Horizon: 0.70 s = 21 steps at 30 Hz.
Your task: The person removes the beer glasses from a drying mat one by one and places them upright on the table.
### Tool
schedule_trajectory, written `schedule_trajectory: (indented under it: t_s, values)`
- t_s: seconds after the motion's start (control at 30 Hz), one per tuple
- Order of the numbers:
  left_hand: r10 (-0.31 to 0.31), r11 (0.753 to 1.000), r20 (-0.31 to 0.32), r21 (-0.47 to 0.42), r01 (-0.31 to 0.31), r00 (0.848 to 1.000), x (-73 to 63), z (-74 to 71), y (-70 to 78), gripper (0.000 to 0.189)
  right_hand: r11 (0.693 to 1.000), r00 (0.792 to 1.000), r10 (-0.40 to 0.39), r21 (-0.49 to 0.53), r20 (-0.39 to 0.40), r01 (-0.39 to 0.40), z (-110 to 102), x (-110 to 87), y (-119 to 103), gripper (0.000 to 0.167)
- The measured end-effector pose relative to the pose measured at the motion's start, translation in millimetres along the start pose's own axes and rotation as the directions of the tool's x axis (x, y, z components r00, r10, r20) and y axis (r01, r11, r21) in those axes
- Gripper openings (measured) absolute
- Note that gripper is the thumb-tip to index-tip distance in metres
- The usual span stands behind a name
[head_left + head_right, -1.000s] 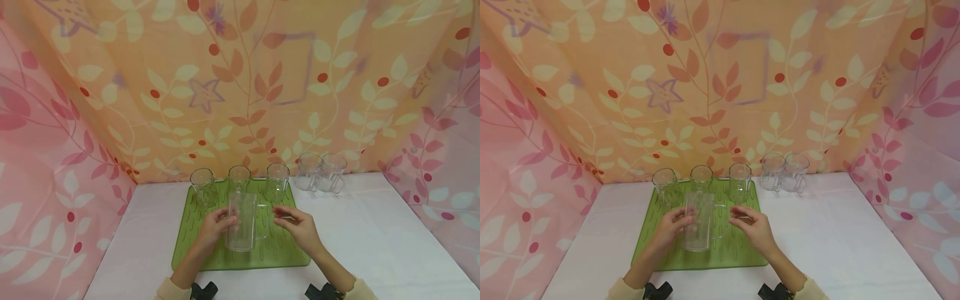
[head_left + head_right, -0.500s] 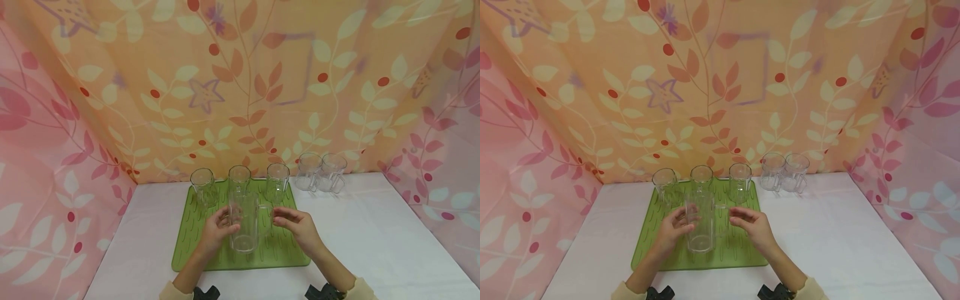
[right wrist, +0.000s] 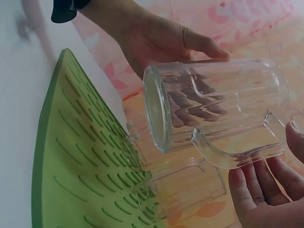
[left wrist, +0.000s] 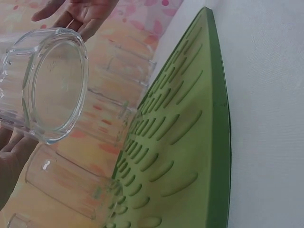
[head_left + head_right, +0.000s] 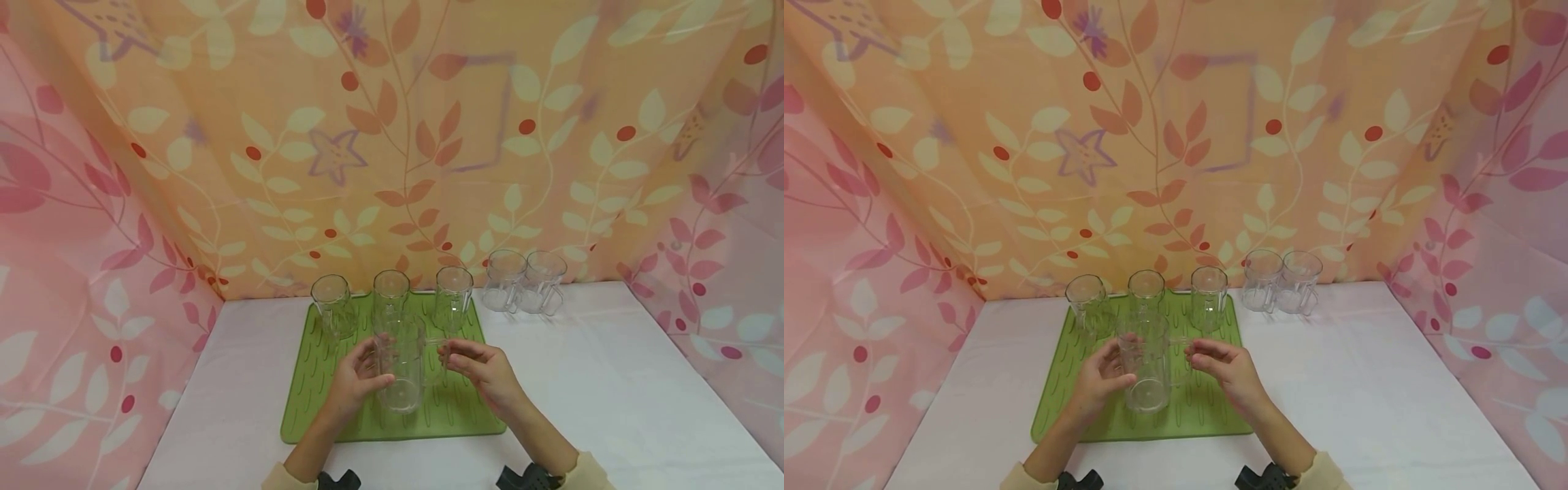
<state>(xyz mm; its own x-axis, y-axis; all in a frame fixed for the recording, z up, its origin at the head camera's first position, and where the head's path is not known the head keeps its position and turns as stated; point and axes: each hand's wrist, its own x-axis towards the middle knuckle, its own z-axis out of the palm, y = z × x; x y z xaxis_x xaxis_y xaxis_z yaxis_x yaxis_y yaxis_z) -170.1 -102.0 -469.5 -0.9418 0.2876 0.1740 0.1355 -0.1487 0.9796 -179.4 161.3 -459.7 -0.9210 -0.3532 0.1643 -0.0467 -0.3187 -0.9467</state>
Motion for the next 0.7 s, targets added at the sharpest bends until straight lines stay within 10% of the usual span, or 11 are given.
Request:
schedule_trajectory:
  t_s: [0.7]
  values:
    - [0.06,0.998,0.027,0.026,-0.061,0.998,-4.8,1.8,-2.2,0.073,0.989,0.996,-0.091,-0.121,-0.001,0.091,7.5,-2.1,3.5,0.039]
